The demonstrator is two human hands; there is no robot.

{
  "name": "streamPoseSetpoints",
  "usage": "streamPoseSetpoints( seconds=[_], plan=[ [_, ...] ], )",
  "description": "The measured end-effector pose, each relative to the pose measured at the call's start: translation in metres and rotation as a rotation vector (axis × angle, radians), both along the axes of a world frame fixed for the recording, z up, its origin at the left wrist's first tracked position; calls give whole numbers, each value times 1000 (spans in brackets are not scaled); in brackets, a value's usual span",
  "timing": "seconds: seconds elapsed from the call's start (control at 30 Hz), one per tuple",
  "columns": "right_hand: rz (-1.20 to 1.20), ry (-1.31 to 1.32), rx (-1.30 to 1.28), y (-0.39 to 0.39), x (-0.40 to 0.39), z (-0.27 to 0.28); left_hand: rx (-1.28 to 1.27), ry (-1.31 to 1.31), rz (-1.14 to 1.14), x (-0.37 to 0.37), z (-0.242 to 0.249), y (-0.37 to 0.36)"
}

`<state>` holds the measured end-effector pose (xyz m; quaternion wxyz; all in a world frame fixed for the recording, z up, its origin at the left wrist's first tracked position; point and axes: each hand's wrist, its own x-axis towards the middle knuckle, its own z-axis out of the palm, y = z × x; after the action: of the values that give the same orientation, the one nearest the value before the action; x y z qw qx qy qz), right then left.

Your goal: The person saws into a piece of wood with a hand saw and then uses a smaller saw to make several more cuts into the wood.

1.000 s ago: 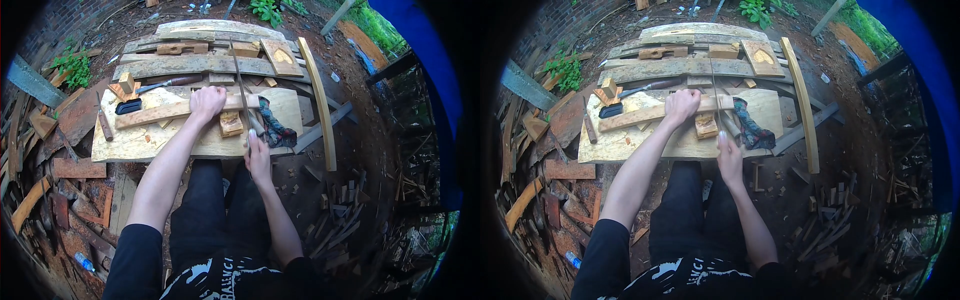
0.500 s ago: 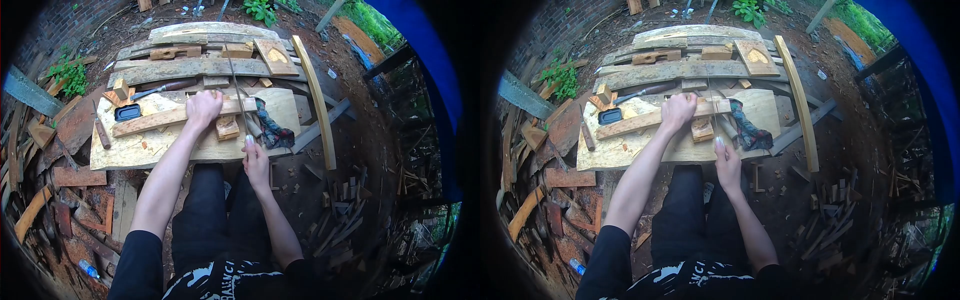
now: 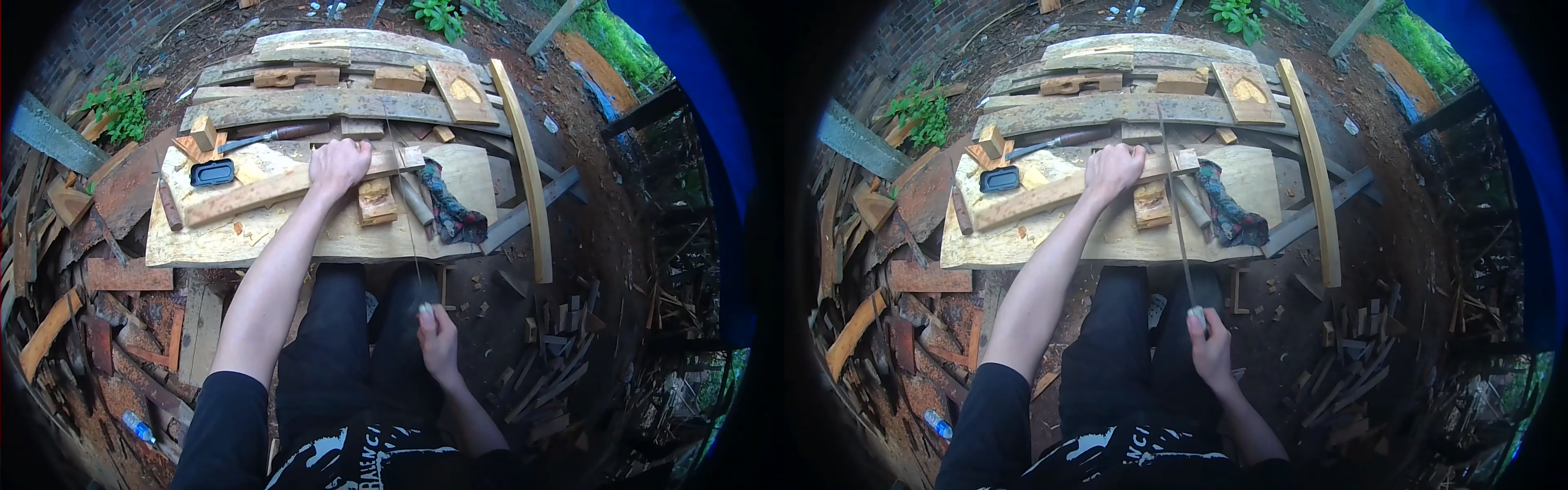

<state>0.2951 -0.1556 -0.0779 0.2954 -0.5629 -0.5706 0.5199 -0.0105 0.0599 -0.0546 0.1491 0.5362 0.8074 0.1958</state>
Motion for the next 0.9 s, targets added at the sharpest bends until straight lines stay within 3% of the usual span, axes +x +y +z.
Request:
streamPoseSetpoints(
  seconds=[0.27, 0.33, 0.47, 0.77, 0.9],
  plan=[
    [-19, -37, 131, 52, -55, -12, 7, -19, 49, -11, -8, 11],
    [-68, 48, -34, 48, -42, 4, 10, -30, 16, -11, -5, 8],
    [-84, 130, -107, 47, -22, 28, 33, -23, -89, -14, -7, 14],
    [-21, 242, -90, 133, -78, 5, 14, -1, -92, -15, -9, 14],
    [-40, 172, -52, 148, -98, 8, 33, -12, -78, -13, -11, 10]
  ],
)
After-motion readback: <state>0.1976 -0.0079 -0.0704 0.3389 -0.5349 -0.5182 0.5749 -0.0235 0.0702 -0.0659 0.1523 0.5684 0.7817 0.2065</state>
